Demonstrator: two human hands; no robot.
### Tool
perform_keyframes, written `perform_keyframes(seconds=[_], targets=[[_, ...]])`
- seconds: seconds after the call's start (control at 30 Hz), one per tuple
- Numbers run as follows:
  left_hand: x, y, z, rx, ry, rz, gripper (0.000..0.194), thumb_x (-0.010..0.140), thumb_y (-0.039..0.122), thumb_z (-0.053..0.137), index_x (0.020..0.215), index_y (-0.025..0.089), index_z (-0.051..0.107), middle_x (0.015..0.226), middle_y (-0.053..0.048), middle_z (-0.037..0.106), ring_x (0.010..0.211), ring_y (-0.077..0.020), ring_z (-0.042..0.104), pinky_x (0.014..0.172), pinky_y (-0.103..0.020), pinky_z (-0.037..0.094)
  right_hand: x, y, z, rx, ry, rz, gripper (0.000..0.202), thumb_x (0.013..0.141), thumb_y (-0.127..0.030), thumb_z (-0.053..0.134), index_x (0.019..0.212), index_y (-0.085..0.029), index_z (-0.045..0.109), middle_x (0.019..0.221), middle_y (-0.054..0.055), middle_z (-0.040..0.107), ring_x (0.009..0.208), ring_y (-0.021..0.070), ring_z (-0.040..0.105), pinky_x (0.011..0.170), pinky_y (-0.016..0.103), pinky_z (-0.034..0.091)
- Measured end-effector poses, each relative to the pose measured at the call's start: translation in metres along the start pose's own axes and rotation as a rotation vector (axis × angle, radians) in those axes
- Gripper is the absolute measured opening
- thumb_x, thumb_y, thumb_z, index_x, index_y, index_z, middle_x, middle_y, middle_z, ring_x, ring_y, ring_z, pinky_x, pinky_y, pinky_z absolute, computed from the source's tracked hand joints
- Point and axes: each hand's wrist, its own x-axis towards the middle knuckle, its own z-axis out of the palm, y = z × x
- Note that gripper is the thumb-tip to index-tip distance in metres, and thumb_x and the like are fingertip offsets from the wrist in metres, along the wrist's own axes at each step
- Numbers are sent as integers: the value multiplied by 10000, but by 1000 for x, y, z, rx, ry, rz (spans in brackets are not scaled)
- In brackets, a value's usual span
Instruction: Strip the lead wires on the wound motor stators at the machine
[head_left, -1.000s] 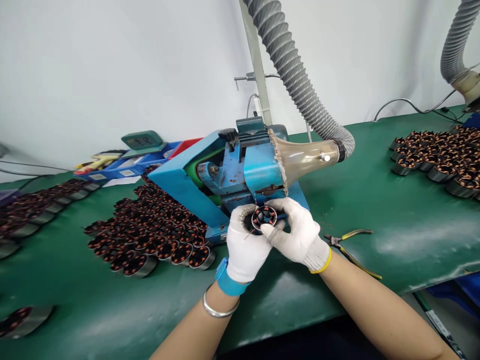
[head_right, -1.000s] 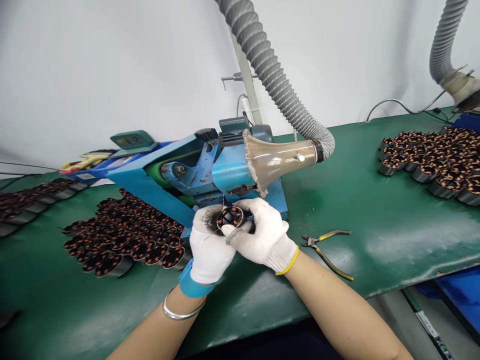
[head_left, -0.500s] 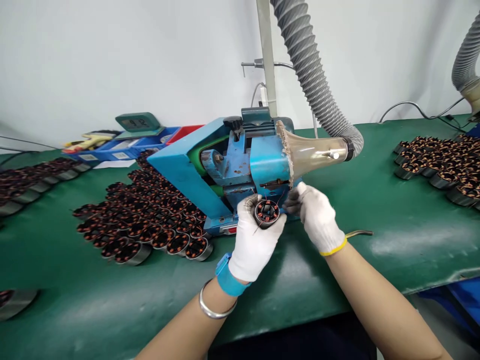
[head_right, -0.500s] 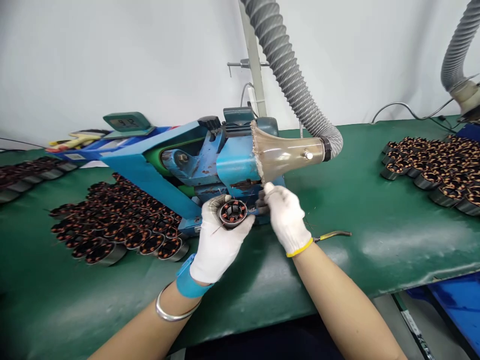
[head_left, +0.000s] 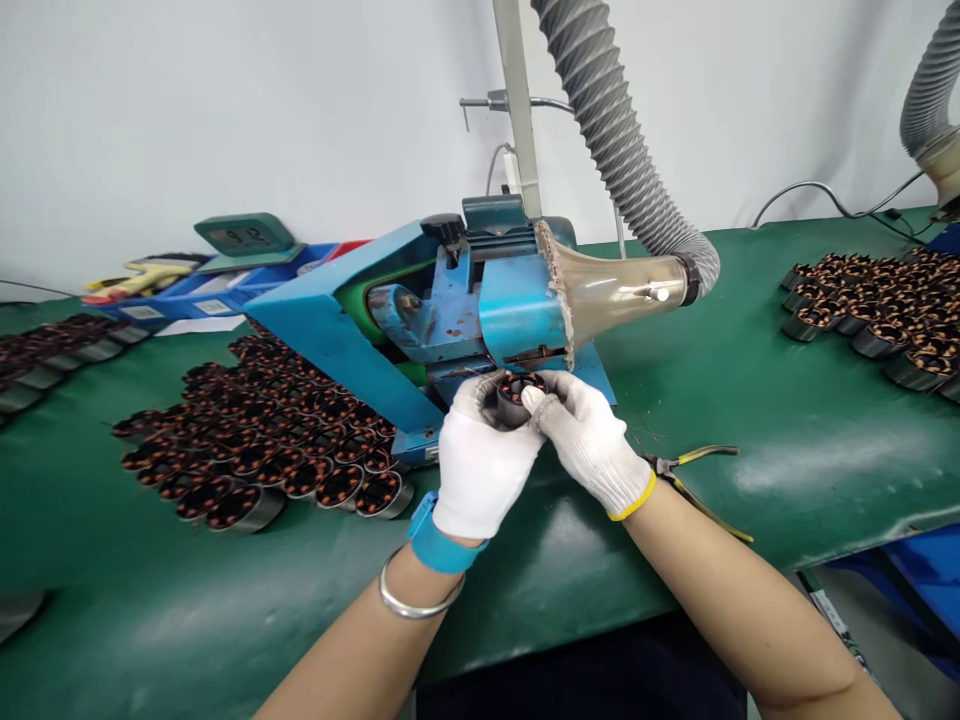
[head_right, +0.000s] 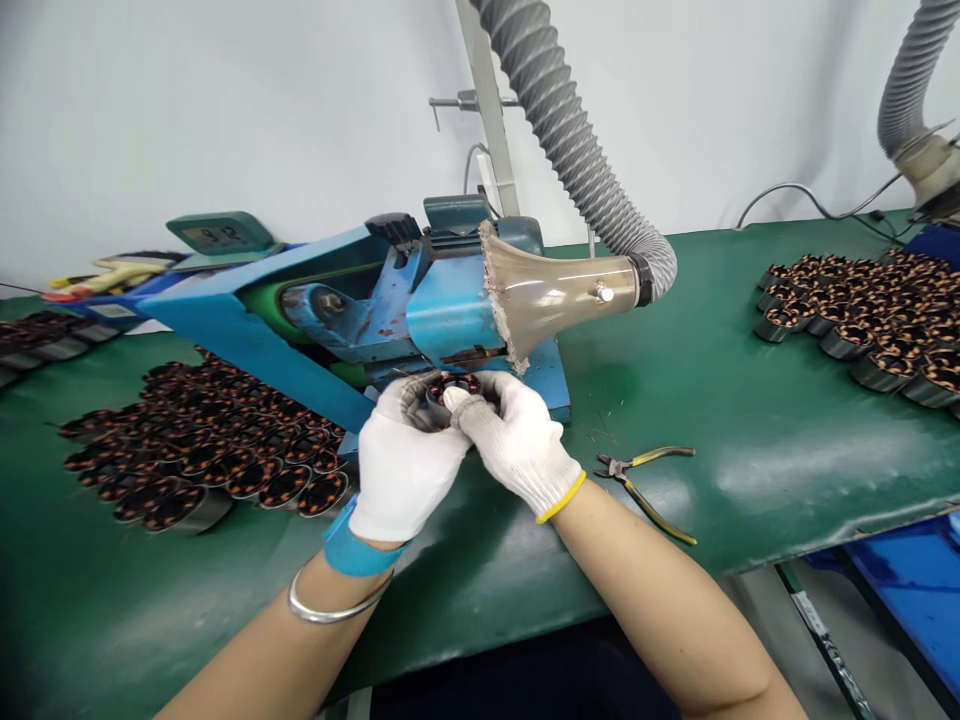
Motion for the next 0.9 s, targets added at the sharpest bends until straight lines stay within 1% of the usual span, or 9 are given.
perform_keyframes(seconds=[0.13,0.23,0.4,0.5,0.6,0.67,0.77,0.83,0.9], targets=[[3,1,3,103,15,95,348,670,312,713,955,148,599,921,-86,721,862,-216,701,791,-337,581,1,-1,-1,16,27,-36,267,856,-391,590,1019,-184,631,821,17,665,786,160,611,743,274,516],[4,1,3,164,14,136,349,677,320,713,958,149,597,922,-83,722,860,-212,700,788,-332,580,1,0,-2,36,22,-60,249,853,-384,586,986,-179,638,815,19,661,789,161,606,722,269,512],[5,-2,3,185,-6,194,359,691,322,711,990,155,601,957,-83,723,894,-214,699,815,-335,573,0,1,-3,92,27,-106,222,841,-358,591,957,-175,636,840,19,675,813,165,621,770,281,524],[6,-5,5,189,-7,200,361,697,334,715,993,159,605,964,-90,724,900,-223,701,823,-349,572,1,2,-3,95,57,-93,236,844,-366,584,971,-174,635,864,25,687,854,177,635,805,294,530],[6,-10,6,196,-2,189,379,702,347,718,1012,166,597,986,-96,722,923,-236,700,841,-366,568,0,3,-4,113,72,-112,258,848,-369,591,1013,-174,631,957,41,696,934,184,634,863,301,527],[4,-12,5,190,-18,178,397,709,346,715,1041,171,587,1008,-98,718,946,-240,696,855,-370,565,-2,4,-3,98,87,-125,264,842,-365,601,1022,-175,627,975,50,693,939,188,634,859,311,533],[-3,-11,-1,154,-29,193,422,711,325,705,1078,169,567,1043,-101,704,989,-239,682,902,-381,551,-9,6,1,78,101,-117,310,795,-373,638,1036,-180,603,977,60,687,912,202,645,826,337,548],[-11,-9,-11,110,-44,205,469,678,325,733,1086,171,560,1059,-96,694,1007,-243,672,935,-392,537,-15,5,3,34,87,-109,379,740,-390,682,1044,-186,583,981,65,680,889,211,651,808,355,553],[-19,-8,-24,43,-76,158,546,620,348,789,1088,181,565,1070,-91,687,1013,-254,662,940,-398,534,-22,3,5,-88,49,-137,418,690,-396,723,1026,-189,585,977,68,669,874,216,645,798,365,548]])
